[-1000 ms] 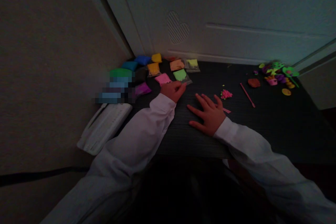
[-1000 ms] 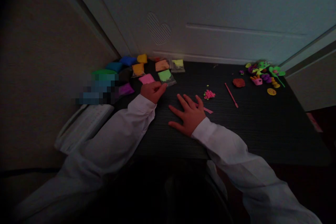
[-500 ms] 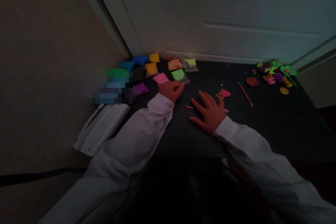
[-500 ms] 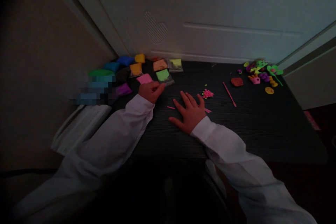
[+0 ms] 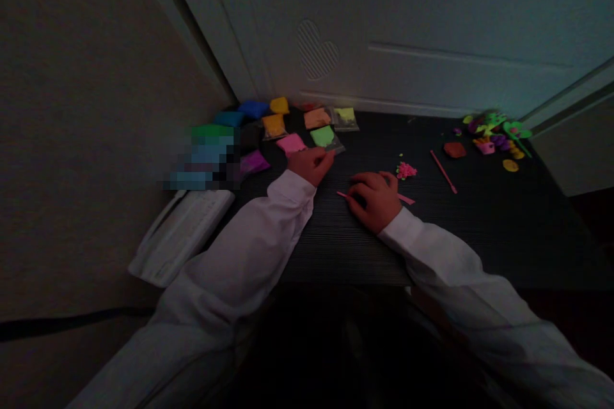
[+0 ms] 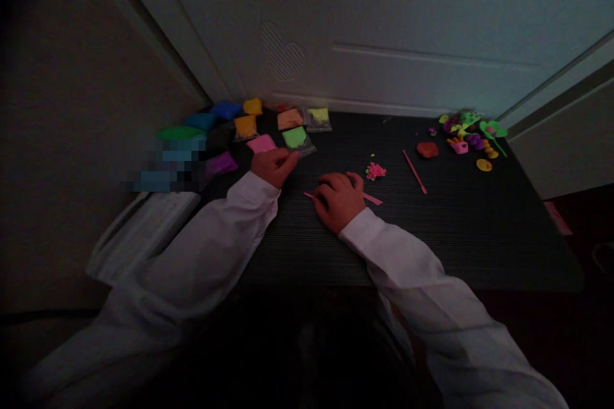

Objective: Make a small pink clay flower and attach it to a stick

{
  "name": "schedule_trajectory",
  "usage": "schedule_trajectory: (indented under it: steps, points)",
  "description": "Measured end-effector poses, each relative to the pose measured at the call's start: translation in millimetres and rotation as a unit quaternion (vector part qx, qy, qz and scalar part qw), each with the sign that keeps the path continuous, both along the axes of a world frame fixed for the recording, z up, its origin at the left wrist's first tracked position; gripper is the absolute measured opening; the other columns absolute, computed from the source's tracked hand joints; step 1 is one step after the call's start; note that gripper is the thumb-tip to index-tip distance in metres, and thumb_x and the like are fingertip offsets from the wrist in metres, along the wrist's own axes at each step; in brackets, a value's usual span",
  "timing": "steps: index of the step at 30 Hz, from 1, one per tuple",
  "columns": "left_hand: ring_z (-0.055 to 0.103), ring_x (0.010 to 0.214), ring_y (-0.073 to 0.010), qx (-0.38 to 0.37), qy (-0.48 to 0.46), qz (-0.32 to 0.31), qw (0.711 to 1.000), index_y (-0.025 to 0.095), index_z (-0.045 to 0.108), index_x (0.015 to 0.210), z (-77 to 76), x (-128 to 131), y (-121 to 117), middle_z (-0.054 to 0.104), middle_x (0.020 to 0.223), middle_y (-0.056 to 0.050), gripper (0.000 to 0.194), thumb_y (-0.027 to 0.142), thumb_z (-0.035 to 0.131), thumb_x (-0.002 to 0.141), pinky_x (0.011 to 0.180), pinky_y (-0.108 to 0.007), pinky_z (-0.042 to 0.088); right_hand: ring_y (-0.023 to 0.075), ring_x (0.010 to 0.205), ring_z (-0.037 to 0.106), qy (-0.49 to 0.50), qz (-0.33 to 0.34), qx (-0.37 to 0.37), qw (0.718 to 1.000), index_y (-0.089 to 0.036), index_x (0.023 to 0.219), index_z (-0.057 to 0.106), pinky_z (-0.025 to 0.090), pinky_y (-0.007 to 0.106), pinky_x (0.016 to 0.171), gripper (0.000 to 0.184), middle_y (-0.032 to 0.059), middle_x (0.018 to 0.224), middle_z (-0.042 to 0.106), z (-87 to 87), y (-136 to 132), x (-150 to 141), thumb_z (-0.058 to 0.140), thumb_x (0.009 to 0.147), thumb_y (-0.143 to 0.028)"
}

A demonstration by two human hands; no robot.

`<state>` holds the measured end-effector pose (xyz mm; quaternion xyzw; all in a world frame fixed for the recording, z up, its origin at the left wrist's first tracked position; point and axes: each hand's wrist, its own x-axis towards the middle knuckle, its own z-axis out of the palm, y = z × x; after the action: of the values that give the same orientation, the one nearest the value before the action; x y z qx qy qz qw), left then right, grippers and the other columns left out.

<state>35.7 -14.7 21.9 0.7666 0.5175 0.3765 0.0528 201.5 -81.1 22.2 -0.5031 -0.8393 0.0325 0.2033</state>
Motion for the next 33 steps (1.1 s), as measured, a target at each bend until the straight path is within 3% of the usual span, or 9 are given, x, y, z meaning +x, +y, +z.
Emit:
schedule_trajectory:
  steps: [9,14,18,22,33]
  points:
    - [0.032,0.039,-0.0063,0.004,-0.004,0.006,1.000,0.015,0.036,0.042,-1.4,0,2,0.030,0.039,0.006,0.039,0.036,0.041,0.075,0.042,-0.021,0.023,0.0194,0.096,0.041,-0.014,0.002,-0.001,1.000,-0.019,0.081,0.053,0.017,0.039,0.085,0.017,0.0039,0.098,0.052,0.9,-2,2,0.044,0.074,-0.032]
    - [0.033,0.039,-0.0064,0.006,-0.003,0.005,1.000,0.015,0.037,0.042,-1.6,0,1,0.031,0.040,0.005,0.039,0.036,0.041,0.075,0.042,-0.021,0.024,0.0202,0.099,0.039,-0.038,0.004,-0.004,0.999,-0.017,0.091,0.051,0.018,0.039,0.086,0.028,0.0064,0.103,0.049,1.8,-4,3,0.044,0.073,-0.038]
    - [0.033,0.039,-0.0063,0.001,-0.003,0.001,1.000,0.015,0.038,0.042,-0.4,0,1,0.032,0.039,0.005,0.038,0.035,0.041,0.075,0.042,-0.021,0.024,0.0238,0.111,0.027,-0.098,0.034,-0.006,0.995,-0.018,0.117,0.035,0.015,0.042,0.088,0.051,0.0107,0.122,0.035,4.2,-10,3,0.037,0.075,-0.047]
    - [0.033,0.039,-0.0063,-0.008,-0.003,0.001,1.000,0.015,0.036,0.042,1.9,1,0,0.031,0.039,0.005,0.039,0.035,0.041,0.075,0.042,-0.021,0.024,0.0260,0.117,0.017,-0.154,0.044,-0.014,0.987,-0.022,0.122,0.030,0.009,0.046,0.090,0.057,0.0101,0.131,0.020,6.0,-16,0,0.027,0.076,-0.055]
    - [0.033,0.040,-0.0067,-0.017,-0.009,0.000,1.000,0.016,0.036,0.042,1.7,0,-1,0.032,0.039,0.005,0.038,0.035,0.041,0.075,0.043,-0.022,0.023,0.0254,0.118,0.016,-0.179,-0.035,-0.005,0.983,-0.024,0.122,0.030,0.008,0.047,0.091,0.056,0.0080,0.132,0.018,0.7,-11,12,0.024,0.076,-0.055]
